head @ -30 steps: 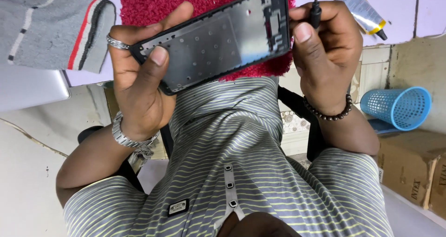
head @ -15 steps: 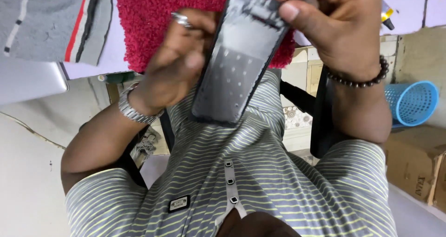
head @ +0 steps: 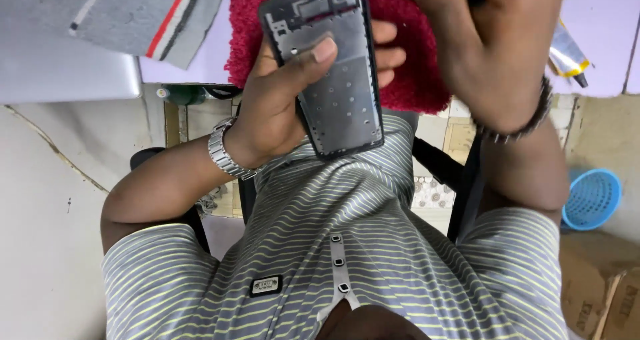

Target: Disassembling and reassembling a mobile phone to replace or repair internal components.

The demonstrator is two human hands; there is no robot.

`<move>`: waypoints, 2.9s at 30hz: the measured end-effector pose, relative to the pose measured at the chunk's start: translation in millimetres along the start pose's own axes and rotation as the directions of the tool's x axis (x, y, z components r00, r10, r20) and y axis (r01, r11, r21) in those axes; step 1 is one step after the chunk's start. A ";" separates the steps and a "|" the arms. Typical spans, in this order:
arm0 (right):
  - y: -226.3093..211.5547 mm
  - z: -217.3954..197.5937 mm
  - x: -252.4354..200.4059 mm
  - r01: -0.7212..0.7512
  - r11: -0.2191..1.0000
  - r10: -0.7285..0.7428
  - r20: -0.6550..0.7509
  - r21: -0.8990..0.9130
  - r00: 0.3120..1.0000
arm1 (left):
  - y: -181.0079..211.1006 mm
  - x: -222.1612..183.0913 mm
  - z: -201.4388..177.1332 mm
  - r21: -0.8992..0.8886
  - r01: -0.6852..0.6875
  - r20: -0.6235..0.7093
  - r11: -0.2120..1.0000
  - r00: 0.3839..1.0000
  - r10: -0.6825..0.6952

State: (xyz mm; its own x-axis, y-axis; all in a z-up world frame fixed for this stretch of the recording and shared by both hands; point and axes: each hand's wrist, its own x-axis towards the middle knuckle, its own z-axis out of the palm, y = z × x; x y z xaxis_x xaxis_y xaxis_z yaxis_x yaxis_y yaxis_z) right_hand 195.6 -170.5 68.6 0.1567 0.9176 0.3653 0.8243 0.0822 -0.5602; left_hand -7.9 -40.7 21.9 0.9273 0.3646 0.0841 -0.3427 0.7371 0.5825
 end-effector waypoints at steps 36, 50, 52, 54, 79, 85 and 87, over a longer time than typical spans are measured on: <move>-27.4 69.8 -91.0 0.008 0.904 -0.017 -0.017 -0.427 1.000 | -21.7 -1.4 -32.1 0.061 -0.603 -0.385 0.795 0.721 0.576; -30.5 64.7 -95.5 -0.013 0.897 0.001 -0.027 -0.441 1.000 | -21.8 -2.2 -46.4 0.236 -0.678 -0.310 0.696 0.626 0.715; -31.1 64.7 -95.6 -0.009 0.899 -0.001 -0.022 -0.437 1.000 | -21.1 -2.9 -46.9 0.227 -0.674 -0.315 0.703 0.632 0.708; -31.9 64.0 -95.0 -0.004 0.901 -0.003 -0.017 -0.434 1.000 | -20.9 -3.1 -47.9 0.217 -0.670 -0.320 0.710 0.638 0.700; -30.1 70.7 -89.4 -0.012 0.901 0.028 0.030 -0.433 0.999 | -29.4 -3.3 -45.9 0.147 -0.568 -0.346 0.810 0.737 0.580; -32.6 68.3 -97.7 -0.034 0.880 0.049 0.019 -0.473 0.999 | -28.2 -0.5 -39.9 0.094 -0.633 -0.328 0.769 0.710 0.624; -29.9 69.4 -92.0 -0.036 0.877 0.036 -0.008 -0.479 0.999 | -28.3 0.7 -38.0 0.104 -0.633 -0.316 0.767 0.710 0.629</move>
State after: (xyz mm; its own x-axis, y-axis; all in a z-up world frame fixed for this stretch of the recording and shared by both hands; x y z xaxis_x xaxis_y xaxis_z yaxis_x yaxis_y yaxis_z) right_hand 118.8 -230.4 0.1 0.1908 0.9170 0.3503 0.9780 -0.1471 -0.1477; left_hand -3.2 -39.8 -25.2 0.3958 0.9024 0.1704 -0.8340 0.2756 0.4780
